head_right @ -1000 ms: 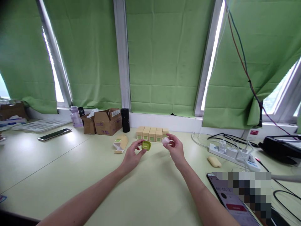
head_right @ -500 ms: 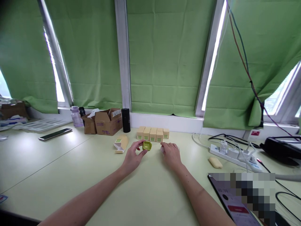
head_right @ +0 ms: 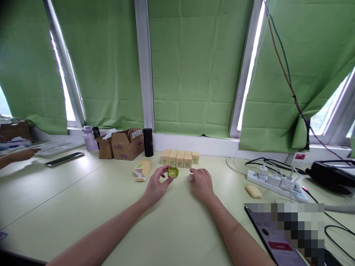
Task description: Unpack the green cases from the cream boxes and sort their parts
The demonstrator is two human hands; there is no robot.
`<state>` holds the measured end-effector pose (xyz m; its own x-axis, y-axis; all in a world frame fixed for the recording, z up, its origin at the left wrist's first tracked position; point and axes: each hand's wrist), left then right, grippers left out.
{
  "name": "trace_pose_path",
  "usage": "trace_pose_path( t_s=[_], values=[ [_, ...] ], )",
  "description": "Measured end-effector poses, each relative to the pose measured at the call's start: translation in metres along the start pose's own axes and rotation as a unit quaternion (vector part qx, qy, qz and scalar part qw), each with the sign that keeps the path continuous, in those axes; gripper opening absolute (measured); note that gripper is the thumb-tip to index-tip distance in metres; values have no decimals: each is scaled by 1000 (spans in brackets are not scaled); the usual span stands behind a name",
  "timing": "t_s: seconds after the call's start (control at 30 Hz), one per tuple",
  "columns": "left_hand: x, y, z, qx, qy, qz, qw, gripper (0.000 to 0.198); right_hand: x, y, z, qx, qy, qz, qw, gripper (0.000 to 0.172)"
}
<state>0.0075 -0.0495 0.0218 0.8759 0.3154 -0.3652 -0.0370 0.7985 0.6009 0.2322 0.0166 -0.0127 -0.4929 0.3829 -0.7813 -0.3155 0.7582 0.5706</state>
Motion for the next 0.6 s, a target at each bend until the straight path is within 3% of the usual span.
trace_pose_path(
  t_s=[0.13, 0.3, 0.47, 0.6],
  values=[
    [-1, -1, 1, 8, -10, -6, 1000, 40, -7, 0, -7, -20, 21, 48, 998, 51],
    [-2, -3, 8, 16, -40, -15, 999, 38, -22, -8, -36, -122, 137, 162, 970, 47],
    [-2, -5, 17, 24, -74, -28, 997, 36, -25, -26, -67, -122, 232, 175, 949, 52],
    [0, -5, 20, 11, -117, -46, 992, 35, -21, -33, -74, -117, 258, 179, 942, 58]
  ],
)
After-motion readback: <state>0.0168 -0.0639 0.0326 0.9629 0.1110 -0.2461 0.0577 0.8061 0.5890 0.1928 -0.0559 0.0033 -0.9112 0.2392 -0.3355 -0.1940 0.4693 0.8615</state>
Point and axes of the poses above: each hand's wrist, its own y-axis towards the middle knuckle, its own x-axis out of the palm, z = x × y, and after that the axes turned 3 degrees about y, right-handed
